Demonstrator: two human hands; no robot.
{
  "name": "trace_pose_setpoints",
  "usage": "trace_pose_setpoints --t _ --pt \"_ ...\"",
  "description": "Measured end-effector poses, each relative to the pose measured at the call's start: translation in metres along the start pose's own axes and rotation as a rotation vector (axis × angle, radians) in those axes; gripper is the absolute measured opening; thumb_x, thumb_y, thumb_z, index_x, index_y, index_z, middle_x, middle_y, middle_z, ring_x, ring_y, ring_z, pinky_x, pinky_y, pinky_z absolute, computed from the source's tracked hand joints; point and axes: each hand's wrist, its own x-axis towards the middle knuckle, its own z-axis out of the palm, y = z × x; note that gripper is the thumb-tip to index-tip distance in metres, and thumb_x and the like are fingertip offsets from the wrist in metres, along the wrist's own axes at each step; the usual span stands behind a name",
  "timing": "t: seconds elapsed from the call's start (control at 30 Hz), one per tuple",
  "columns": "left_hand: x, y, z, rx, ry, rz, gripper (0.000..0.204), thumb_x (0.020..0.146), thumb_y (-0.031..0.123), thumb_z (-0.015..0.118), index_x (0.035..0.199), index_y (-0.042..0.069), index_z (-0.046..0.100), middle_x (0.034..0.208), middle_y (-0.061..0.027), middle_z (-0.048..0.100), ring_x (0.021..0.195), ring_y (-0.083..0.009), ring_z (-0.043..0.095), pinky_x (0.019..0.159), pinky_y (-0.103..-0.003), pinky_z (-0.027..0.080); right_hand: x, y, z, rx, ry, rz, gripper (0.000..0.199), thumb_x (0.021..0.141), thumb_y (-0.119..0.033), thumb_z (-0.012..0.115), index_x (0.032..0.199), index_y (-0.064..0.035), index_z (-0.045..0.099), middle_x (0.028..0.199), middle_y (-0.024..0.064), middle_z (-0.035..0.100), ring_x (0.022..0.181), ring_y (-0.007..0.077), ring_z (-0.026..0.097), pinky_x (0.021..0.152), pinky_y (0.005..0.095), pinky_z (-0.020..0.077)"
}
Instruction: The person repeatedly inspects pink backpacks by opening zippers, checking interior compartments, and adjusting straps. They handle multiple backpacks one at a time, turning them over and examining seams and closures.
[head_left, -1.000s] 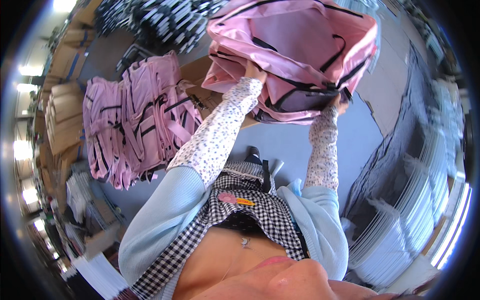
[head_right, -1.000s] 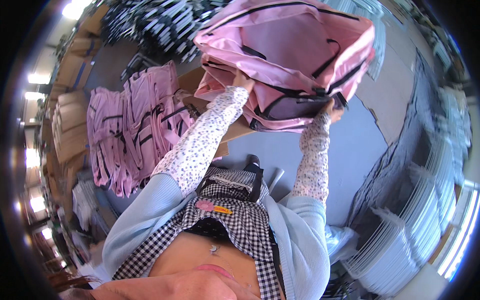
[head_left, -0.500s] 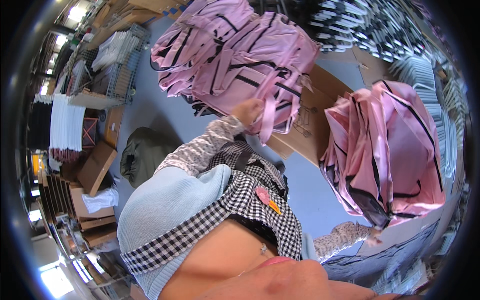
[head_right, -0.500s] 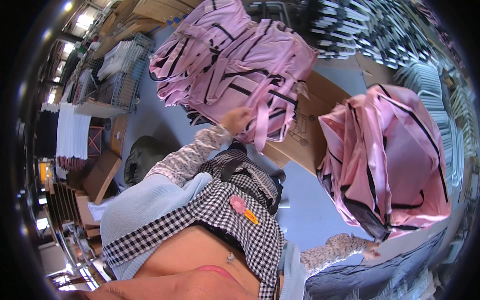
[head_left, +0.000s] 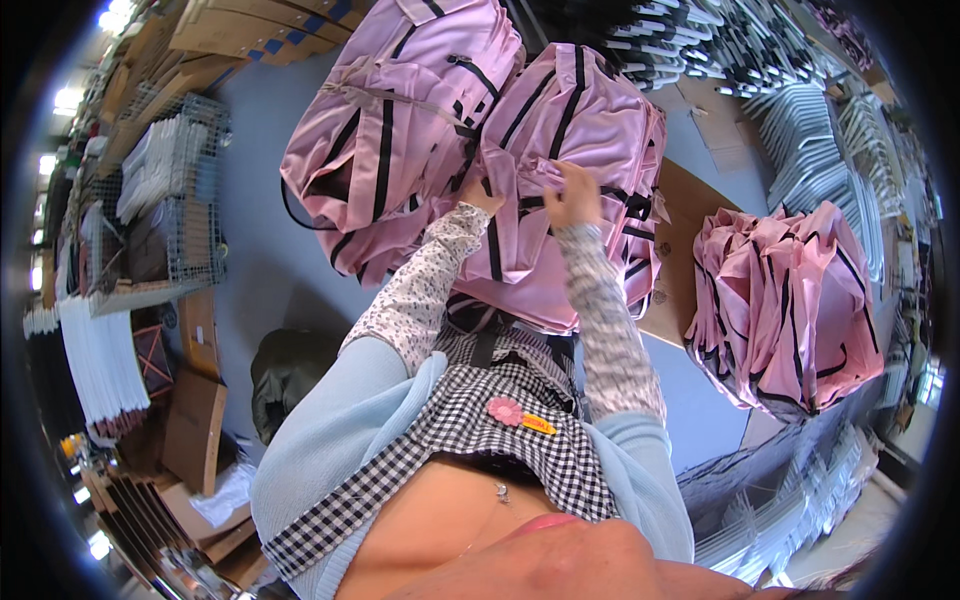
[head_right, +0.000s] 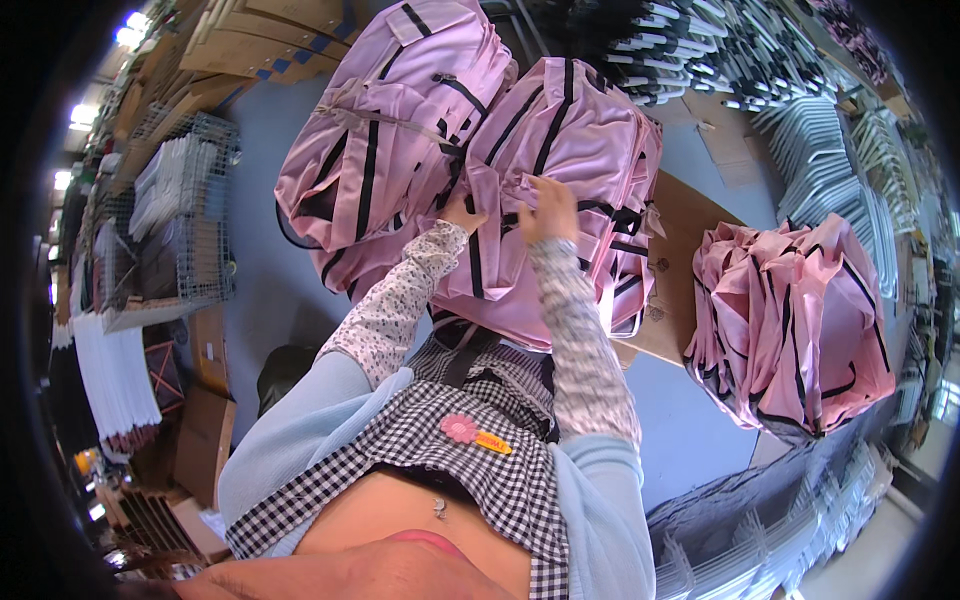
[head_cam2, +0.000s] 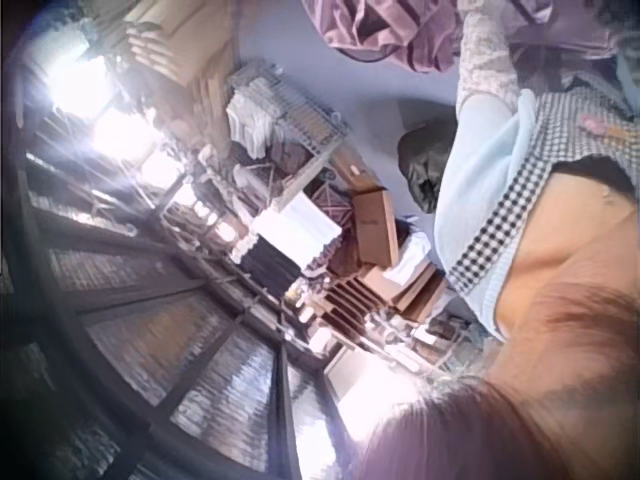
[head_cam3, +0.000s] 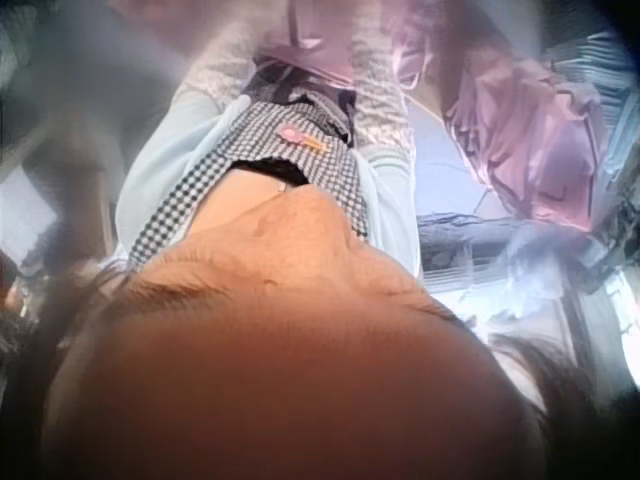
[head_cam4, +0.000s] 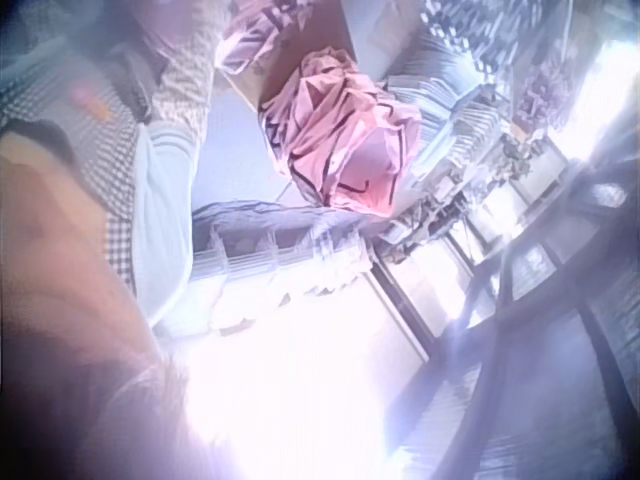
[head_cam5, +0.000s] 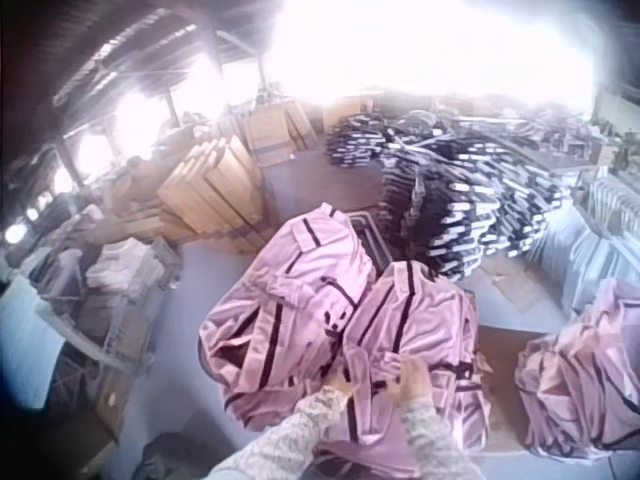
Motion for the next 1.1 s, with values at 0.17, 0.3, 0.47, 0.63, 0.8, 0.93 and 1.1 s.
trace_pose_setpoints --t 0.17,0.3,0.47,0.63,0.8,0.93,1.1 --pt "-0.032 0.011 -0.028 -0.72 -0.18 0.105 0.044 0.079 0.008 0.061 0.12 -0.004 0.051 0.103 -0.0096 0.064 0.093 -0.0137 0.059 0.087 -0.026 0.045 0.003 0.001 0.097 -0.583 -0.358 0.45 0.068 0.071 -0.029 0.075 0.131 -0.0148 0.048 0.122 0.0094 0.052 0.114 0.0322 0.053 0.095 0.0465 0.0466" --pt "-0.053 -0.001 -0.027 -0.764 -0.204 0.15 0.041 0.079 0.002 0.061 0.119 -0.004 0.053 0.103 -0.0059 0.062 0.092 -0.0122 0.059 0.085 -0.026 0.046 -0.001 0.003 0.079 -0.664 -0.402 0.524 0.038 0.084 -0.031 0.059 0.119 -0.0163 0.056 0.116 0.0071 0.056 0.11 0.0315 0.056 0.085 0.0476 0.0512" --pt "-0.044 -0.019 -0.049 -0.887 -0.163 0.183 0.026 0.08 0.004 0.061 0.106 0.002 0.058 0.089 -0.0002 0.061 0.079 -0.0083 0.055 0.071 -0.024 0.046 0.013 0.046 -0.006 -0.434 -0.204 0.691 0.022 0.084 -0.027 0.056 0.094 -0.0114 0.068 0.097 0.013 0.07 0.089 0.0323 0.068 0.082 0.0446 0.0525" --pt "-0.031 -0.081 -0.084 -0.711 0.131 0.003 0.023 0.075 0.013 0.061 0.093 -0.001 0.063 0.077 -0.0014 0.059 0.064 -0.0124 0.051 0.057 -0.028 0.042 -0.053 0.161 -0.204 -0.11 0.508 0.832 0.029 0.082 -0.022 0.055 0.096 0.0 0.067 0.082 0.0169 0.069 0.064 0.026 0.066 0.064 0.0367 0.0526" --pt "-0.064 -0.016 -0.099 0.13 0.36 0.143 0.042 0.073 0.011 0.065 0.114 0.003 0.058 0.099 -0.0127 0.064 0.093 -0.0298 0.061 0.084 -0.038 0.048 -0.153 0.247 -0.21 -0.574 0.24 0.994 0.035 0.081 -0.02 0.06 0.112 -0.0045 0.061 0.108 0.0172 0.064 0.107 0.035 0.058 0.089 0.0412 0.0475" --pt "-0.087 0.077 -0.087 0.32 0.436 0.767 0.047 0.074 0.01 0.068 0.12 0.008 0.057 0.121 -0.0143 0.059 0.118 -0.0303 0.052 0.101 -0.042 0.038 -0.079 0.14 -0.188 -0.711 0.369 0.265 0.051 0.073 -0.02 0.072 0.117 -0.002 0.057 0.115 0.0183 0.059 0.111 0.035 0.053 0.095 0.0462 0.0434" --pt "-0.093 0.123 -0.032 0.557 -0.322 0.682 0.034 0.088 0.032 0.054 0.115 0.011 0.061 0.098 -0.0131 0.067 0.097 -0.0274 0.064 0.096 -0.046 0.044 -0.038 0.076 -0.125 0.018 -0.427 0.083 0.029 0.088 -0.025 0.058 0.109 -0.0061 0.063 0.098 0.0171 0.064 0.094 0.0345 0.061 0.084 0.0405 0.0477"
